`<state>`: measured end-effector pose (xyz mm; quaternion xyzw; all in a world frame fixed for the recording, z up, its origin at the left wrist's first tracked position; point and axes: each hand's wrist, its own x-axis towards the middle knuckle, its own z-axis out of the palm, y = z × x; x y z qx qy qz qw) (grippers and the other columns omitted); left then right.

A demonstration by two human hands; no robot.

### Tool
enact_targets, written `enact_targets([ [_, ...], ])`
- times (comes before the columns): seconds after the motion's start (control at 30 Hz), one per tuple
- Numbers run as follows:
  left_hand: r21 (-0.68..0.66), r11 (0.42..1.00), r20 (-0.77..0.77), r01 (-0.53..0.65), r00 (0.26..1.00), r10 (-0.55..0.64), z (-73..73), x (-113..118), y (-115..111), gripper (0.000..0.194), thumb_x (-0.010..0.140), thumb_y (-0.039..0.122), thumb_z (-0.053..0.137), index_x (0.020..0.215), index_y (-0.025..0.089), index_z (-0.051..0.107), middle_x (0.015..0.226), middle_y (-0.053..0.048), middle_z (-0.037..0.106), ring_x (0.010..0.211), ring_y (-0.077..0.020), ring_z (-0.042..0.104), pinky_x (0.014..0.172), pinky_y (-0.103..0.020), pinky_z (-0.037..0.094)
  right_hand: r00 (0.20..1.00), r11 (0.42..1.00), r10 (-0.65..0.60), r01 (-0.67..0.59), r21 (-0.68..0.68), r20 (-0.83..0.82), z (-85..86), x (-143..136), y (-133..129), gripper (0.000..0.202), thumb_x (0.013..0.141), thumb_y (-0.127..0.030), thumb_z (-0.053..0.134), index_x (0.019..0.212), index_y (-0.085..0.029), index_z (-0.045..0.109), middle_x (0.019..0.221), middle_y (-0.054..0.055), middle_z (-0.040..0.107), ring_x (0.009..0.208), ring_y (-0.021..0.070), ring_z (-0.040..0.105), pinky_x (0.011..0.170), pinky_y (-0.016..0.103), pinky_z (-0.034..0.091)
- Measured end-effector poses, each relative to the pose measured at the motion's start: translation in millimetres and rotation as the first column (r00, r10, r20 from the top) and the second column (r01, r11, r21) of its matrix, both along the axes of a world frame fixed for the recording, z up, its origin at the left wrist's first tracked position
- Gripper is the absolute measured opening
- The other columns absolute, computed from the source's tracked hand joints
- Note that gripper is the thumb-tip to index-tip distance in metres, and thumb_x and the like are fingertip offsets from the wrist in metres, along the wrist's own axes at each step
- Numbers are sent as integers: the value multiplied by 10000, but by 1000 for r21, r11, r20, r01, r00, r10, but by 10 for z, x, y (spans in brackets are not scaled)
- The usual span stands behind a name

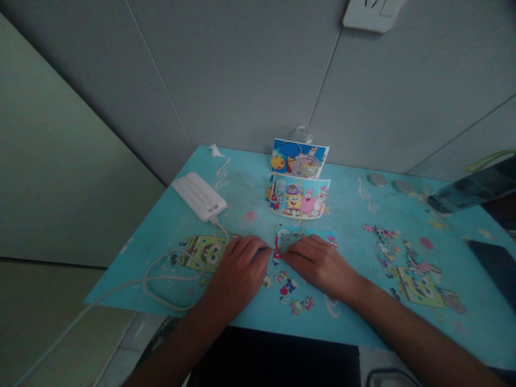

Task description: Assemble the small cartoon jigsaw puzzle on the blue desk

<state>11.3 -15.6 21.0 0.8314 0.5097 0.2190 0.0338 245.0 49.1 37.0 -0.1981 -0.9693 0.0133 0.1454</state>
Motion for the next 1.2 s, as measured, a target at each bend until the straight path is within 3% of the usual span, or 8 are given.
enact_targets([
  [0.57,-4,1000,43,-2,999,2,-16,7,9,173,1020,213,544,1131,200,675,1096,-59,666,1083,-241,593,990,-467,438,993,990,-114,117,-81,33,-14,-68,-132,183,1026,-216,554,1130,-199,703,930,51,664,848,208,606,733,365,401],
  [0.77,1,1000,44,-3,999,3,-11,2,6,146,1021,253,555,1068,192,679,1072,-56,669,1061,-244,591,975,-469,435,964,936,-266,258,-240,0,-7,-141,-206,213,1014,-374,598,1110,-227,718,969,50,674,892,223,618,809,384,439],
  [1.2,-7,1000,40,26,999,-26,-5,0,14,143,1016,229,561,1086,206,684,1070,-46,673,1054,-233,598,976,-453,435,928,856,-372,334,-395,-23,-25,-216,-204,152,968,-334,677,1093,-252,708,999,31,690,947,216,650,860,374,476],
])
